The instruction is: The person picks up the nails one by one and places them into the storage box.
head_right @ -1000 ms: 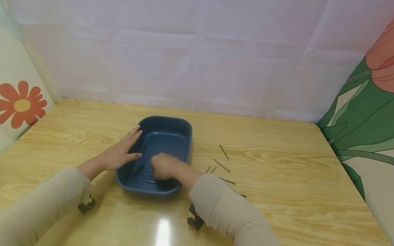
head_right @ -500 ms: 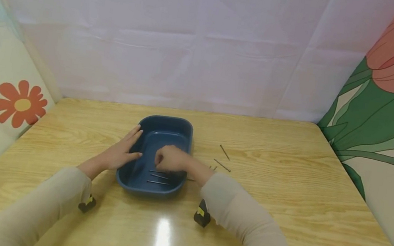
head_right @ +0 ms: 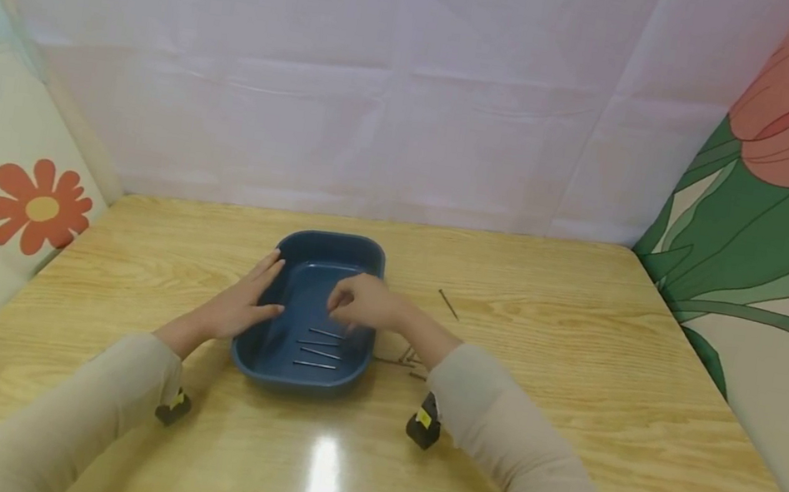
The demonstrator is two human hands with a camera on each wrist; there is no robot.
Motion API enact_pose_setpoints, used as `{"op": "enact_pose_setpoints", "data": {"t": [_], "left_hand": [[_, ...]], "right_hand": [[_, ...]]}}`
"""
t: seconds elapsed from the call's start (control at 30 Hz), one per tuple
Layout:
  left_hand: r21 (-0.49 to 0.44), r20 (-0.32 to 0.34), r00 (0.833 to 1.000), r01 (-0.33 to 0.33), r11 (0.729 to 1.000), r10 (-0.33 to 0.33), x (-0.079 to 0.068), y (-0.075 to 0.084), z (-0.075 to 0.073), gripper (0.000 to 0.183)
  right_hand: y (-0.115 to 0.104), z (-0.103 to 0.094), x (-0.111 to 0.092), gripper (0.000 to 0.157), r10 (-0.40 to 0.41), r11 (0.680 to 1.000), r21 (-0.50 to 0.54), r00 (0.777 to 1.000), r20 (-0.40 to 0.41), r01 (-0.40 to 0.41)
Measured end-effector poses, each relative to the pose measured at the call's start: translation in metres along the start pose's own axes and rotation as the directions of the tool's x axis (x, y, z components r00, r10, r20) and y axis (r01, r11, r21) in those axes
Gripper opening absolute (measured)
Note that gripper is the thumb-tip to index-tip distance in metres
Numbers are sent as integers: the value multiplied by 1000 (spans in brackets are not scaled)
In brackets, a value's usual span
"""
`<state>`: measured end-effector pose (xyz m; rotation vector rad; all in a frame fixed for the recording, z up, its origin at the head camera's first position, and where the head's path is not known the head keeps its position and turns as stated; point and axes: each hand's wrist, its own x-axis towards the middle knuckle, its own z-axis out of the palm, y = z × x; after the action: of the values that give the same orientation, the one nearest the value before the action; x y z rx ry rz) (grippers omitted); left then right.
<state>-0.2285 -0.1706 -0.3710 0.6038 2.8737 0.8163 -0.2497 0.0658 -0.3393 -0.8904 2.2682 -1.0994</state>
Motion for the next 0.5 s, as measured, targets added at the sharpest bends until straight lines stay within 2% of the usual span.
{"op": "enact_pose_setpoints", "data": {"t": [0.2, 0.5], "left_hand": [[3, 0, 1000, -3, 1000, 3, 0, 1, 0, 70], [7, -9, 1000, -24, 1000, 24, 0, 0, 0, 70]], "right_hand": [[1, -11, -11, 23, 27, 995, 101, 999, -37, -23], [7, -22, -23, 25, 34, 991, 133, 995, -98, -21]]}}
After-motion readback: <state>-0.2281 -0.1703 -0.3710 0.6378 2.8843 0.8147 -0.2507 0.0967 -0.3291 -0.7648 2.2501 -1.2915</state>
